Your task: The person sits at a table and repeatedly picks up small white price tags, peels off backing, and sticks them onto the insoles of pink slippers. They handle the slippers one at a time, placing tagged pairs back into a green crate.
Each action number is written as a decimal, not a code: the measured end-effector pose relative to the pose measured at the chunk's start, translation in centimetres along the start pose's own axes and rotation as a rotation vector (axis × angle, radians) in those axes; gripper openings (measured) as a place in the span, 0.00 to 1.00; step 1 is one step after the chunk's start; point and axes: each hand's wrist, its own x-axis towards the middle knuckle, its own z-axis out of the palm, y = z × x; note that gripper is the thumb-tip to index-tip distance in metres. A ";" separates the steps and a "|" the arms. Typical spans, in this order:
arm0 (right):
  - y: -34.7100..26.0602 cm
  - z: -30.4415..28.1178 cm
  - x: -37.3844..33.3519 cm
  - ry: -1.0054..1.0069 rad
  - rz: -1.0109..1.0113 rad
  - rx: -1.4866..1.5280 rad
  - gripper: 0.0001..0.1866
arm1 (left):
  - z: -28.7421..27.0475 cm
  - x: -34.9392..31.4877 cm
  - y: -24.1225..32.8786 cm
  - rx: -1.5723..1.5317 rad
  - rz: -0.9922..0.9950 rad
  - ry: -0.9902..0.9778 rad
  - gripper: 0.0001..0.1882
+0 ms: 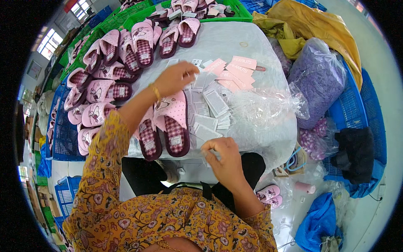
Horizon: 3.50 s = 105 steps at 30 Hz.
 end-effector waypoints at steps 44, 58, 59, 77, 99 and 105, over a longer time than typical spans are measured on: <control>-2.9 2.2 2.9 0.273 0.240 0.485 0.20 | 1.5 -6.2 3.6 0.081 -0.213 0.174 0.14; -3.4 1.9 3.6 0.294 0.270 0.457 0.22 | 0.6 -7.6 6.5 -0.220 -0.103 0.266 0.10; -3.4 1.9 3.9 0.293 0.271 0.457 0.22 | 0.4 -8.3 7.5 -0.218 -0.123 0.227 0.10; -3.2 2.4 1.8 0.179 0.346 0.521 0.13 | 0.7 -14.2 9.5 -0.649 -0.026 0.031 0.08; -5.6 7.5 -3.3 -0.295 0.471 0.425 0.08 | 1.5 -25.2 8.4 -0.411 0.049 0.169 0.04; -7.1 9.0 -1.3 -0.239 0.310 0.317 0.07 | -0.6 -24.3 5.5 -0.414 0.099 0.388 0.08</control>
